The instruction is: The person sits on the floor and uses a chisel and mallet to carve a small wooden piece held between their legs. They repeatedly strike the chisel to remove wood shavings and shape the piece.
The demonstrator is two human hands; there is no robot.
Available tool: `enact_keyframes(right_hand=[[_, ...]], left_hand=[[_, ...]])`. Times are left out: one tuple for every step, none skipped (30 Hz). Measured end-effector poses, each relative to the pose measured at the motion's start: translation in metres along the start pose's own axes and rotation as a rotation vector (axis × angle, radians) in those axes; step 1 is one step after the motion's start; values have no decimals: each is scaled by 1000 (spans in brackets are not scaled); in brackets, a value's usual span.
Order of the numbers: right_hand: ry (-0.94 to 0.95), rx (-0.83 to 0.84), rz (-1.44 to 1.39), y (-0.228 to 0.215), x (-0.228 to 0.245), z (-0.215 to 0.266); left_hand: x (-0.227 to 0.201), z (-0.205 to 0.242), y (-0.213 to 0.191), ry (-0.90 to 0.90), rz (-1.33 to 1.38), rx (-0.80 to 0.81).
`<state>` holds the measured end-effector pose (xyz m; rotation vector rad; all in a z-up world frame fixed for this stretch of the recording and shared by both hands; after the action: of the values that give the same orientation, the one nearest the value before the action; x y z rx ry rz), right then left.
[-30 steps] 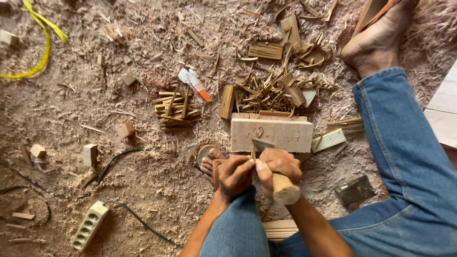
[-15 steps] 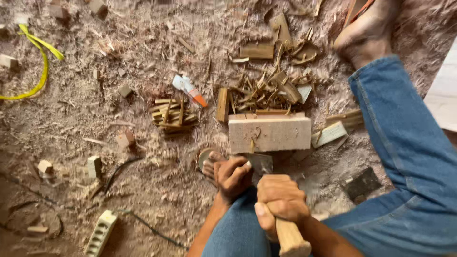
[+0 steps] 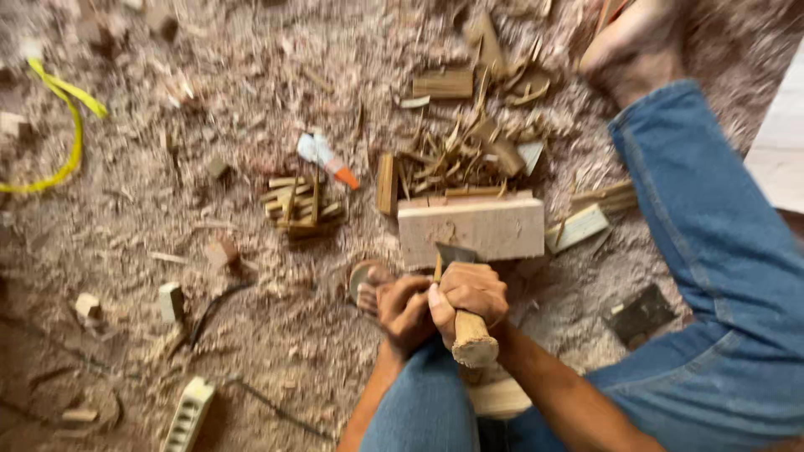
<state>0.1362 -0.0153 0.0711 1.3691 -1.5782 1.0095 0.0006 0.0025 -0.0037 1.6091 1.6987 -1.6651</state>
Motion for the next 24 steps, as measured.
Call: enact_keyframes(right_hand=[[7,0,17,-1,-5,10],[30,17,45,-2,-18,14],[80,45,93,-3,-25,23],[154,79,157,-2,-34,29],[317,192,293,-3,-40,32],[546,449,563,1,-48,33],[361,832,563,2,-44,36],[234,590,380,2,-38,34],[73,338,217,-2,-42,22],[-90,92,49,-5,-45,8],[-76,88,51,-6,-41,-1],[-62,84,53,-6,-38,-8],[-53,85,50,-5,-35,-14],[-58,72,50,-5,-32,-18],[-65,61,46,-3,-29,-23],[-72,50,42,-3,-26,-27],[-62,51,35,-2,-24,-26],[-52,52,27,-2,-21,-25],[-52,55,21,-2,-21,-26],[-44,40,12,-2,-22,-27],[-34,26,5,-3,-24,-28],[-24,11,-2,-5,-27,-29],[-29,7,-6,-5,-29,-29],[-35,3,-10,-5,-31,-29]], left_hand=[[1,-3,-1,-15,-18,-17],[3,-6,-2,10,-29,-26],[3,-4,-2,27,-35,-29],[4,-2,-1,43,-41,-31],[3,1,-2,49,-46,-11],[2,4,-3,55,-51,10],[-2,8,-3,61,-50,31],[-7,12,-4,26,-21,44],[-1,4,-3,25,-1,39],[3,-6,-1,25,20,36],[1,-10,-2,7,61,23],[-1,-12,-3,-10,102,10],[-3,-14,-2,-28,137,-8],[-4,-14,-1,-64,180,-21],[-5,-16,0,-101,220,-36],[-5,-18,3,-137,259,-52],[-4,-15,6,-265,285,-35],[-3,-13,10,-394,312,-19],[3,-13,13,-513,338,-10],[12,-13,13,-628,529,-72],[22,-14,12,-739,726,-134],[33,-14,10,-843,925,-199],[42,-13,4,-866,947,-298],[55,-13,-6,-887,968,-398]])
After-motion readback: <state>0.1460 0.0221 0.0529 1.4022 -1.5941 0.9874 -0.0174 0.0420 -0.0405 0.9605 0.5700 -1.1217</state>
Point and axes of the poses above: each hand's wrist, its own z-axis away from the middle knuckle, its own y-axis out of the palm, x = y × z, the point moved 1 cm from there along -z, towards the middle knuckle, and after that the axes turned 12 degrees about x, right-handed, at the moved point
